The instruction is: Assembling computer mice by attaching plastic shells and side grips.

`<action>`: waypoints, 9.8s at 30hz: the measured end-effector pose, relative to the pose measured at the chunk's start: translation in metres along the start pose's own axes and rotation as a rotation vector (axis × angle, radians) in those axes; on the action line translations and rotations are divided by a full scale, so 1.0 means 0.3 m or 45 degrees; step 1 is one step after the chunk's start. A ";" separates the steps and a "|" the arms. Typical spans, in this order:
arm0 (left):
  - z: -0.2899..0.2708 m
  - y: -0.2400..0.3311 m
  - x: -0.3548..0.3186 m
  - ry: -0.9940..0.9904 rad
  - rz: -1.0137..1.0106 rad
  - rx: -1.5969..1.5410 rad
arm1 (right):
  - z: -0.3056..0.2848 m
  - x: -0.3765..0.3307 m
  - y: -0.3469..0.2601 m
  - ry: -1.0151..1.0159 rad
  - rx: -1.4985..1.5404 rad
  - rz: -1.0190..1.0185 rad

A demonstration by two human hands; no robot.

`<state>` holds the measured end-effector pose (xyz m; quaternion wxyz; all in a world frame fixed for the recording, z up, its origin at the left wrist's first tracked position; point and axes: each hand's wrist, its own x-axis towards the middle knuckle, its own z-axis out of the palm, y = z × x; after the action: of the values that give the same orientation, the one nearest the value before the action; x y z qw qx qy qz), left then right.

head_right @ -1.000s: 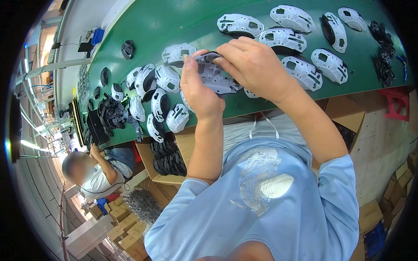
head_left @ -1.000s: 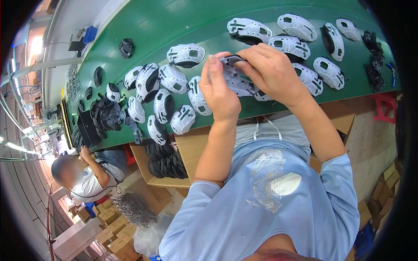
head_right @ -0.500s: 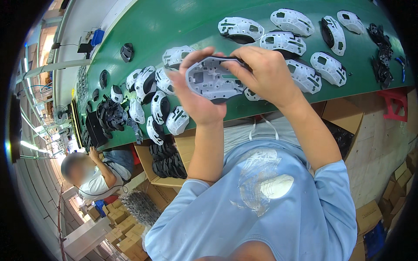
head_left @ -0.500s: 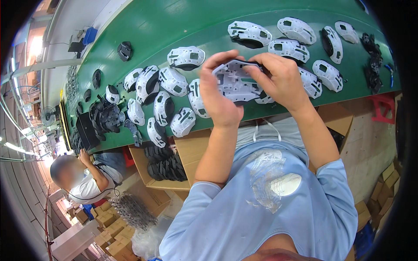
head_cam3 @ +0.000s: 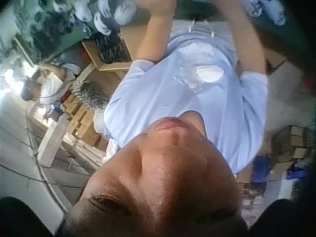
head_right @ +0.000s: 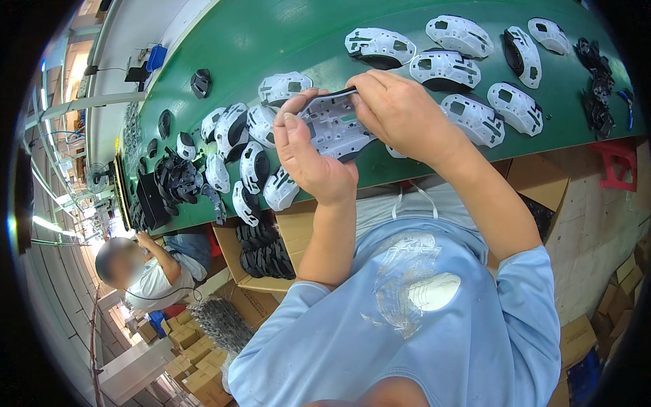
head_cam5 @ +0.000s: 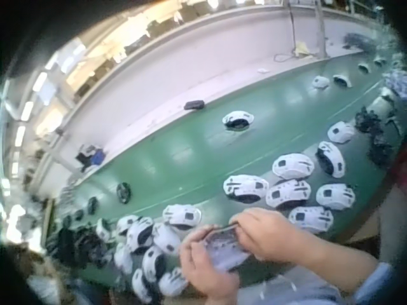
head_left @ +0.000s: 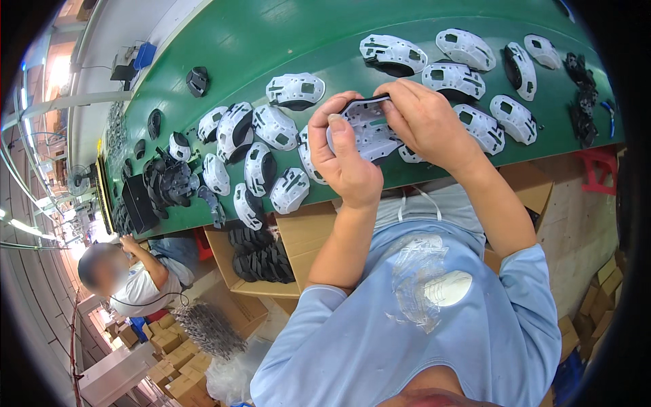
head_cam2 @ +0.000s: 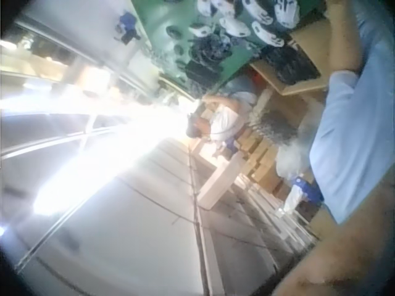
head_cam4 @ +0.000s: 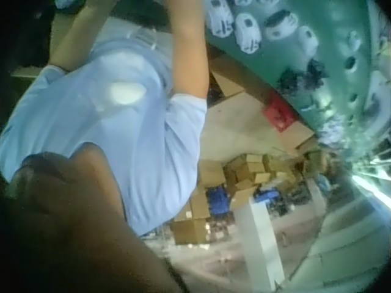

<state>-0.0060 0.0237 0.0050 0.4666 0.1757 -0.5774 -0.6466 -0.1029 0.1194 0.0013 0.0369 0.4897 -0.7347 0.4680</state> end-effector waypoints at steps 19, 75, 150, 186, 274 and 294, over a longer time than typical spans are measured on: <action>-0.137 0.027 0.182 -0.575 -1.171 -0.910 | -0.091 0.133 0.059 0.356 -0.104 -0.804; 0.420 -0.381 0.830 -1.063 0.229 1.432 | -0.892 -0.429 0.380 0.810 -0.238 0.727; 0.060 -0.065 -0.012 -0.107 0.110 -0.193 | -0.054 -0.114 -0.104 0.447 0.626 0.307; 0.004 -0.027 0.012 -0.246 -0.422 -0.502 | -0.071 -0.054 -0.032 0.108 -0.023 0.086; -0.160 0.029 0.062 -0.358 -0.302 -0.111 | 0.068 -0.079 -0.094 0.492 0.784 0.535; -0.162 0.006 0.062 -0.314 -0.828 -0.690 | -0.015 -0.030 -0.138 0.627 1.487 0.528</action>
<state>0.0225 -0.0194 -0.0007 0.1957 0.1410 -0.3529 -0.9040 -0.0689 0.1255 0.0263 -0.1584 0.1566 -0.4097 0.8846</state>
